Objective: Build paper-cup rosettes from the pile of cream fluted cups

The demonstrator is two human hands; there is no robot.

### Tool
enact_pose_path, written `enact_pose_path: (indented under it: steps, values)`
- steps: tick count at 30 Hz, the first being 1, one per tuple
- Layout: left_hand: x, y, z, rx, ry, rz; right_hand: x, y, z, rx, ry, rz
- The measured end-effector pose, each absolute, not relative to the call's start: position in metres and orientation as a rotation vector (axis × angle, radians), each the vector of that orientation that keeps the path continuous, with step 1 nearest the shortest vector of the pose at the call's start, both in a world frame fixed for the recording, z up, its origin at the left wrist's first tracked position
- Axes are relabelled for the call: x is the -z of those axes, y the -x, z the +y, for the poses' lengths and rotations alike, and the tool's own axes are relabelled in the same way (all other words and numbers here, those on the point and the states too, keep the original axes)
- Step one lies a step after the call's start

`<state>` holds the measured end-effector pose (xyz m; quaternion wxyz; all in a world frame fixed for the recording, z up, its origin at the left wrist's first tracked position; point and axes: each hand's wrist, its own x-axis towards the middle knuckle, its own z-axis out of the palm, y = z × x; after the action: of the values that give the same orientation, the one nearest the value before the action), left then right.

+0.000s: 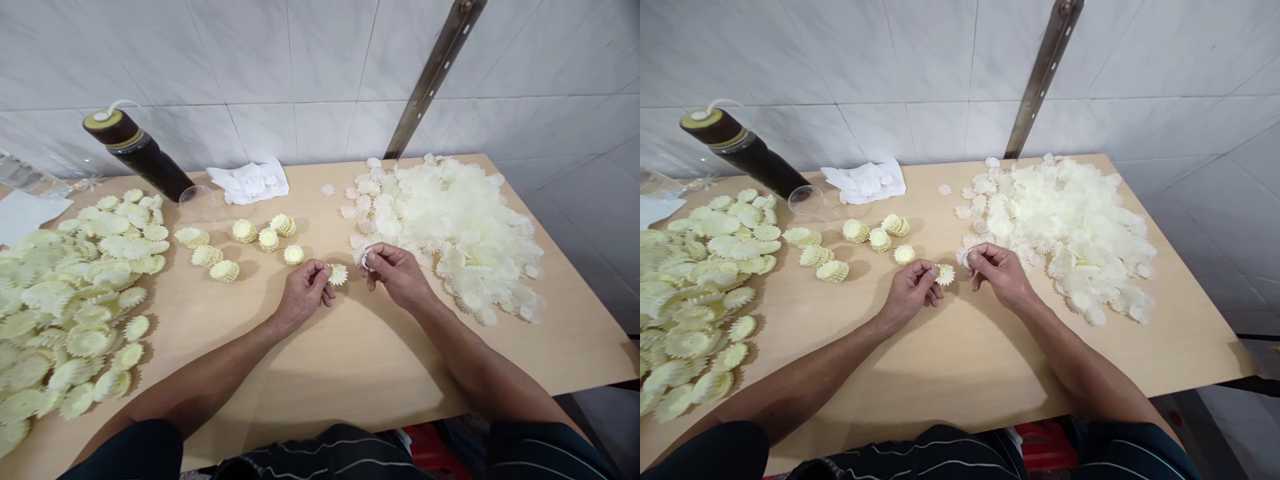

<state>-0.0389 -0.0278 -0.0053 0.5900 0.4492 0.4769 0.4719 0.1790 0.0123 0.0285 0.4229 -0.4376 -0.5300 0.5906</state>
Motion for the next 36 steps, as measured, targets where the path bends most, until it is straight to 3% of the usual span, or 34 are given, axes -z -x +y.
enact_pose_path:
  steps: [5,7,9,12,16,20,36]
  values:
    - [0.006,0.039,-0.028,-1.088,-1.041,1.115,-0.047,-0.224,0.027,-0.177,1.394,-1.761]
    - [0.007,0.039,-0.028,-1.091,-1.038,1.117,-0.055,-0.238,0.033,0.107,1.432,-1.81]
    - [0.007,0.038,-0.028,-1.094,-1.039,1.121,-0.061,-0.24,0.032,0.177,1.446,-1.766]
    - [0.006,0.038,-0.029,-1.101,-1.039,1.123,-0.06,-0.215,0.019,-0.093,1.351,-1.781]
    - [0.006,0.038,-0.03,-1.12,-1.095,1.126,-0.038,-0.169,-0.003,-0.738,1.293,-1.924]
    - [0.006,0.038,-0.032,-1.119,-1.173,1.118,-0.018,-0.154,-0.006,-1.024,1.38,-1.916]
    - [0.004,0.036,-0.035,-1.103,-1.207,1.15,-0.016,-0.158,-0.004,-1.146,1.341,-1.899]
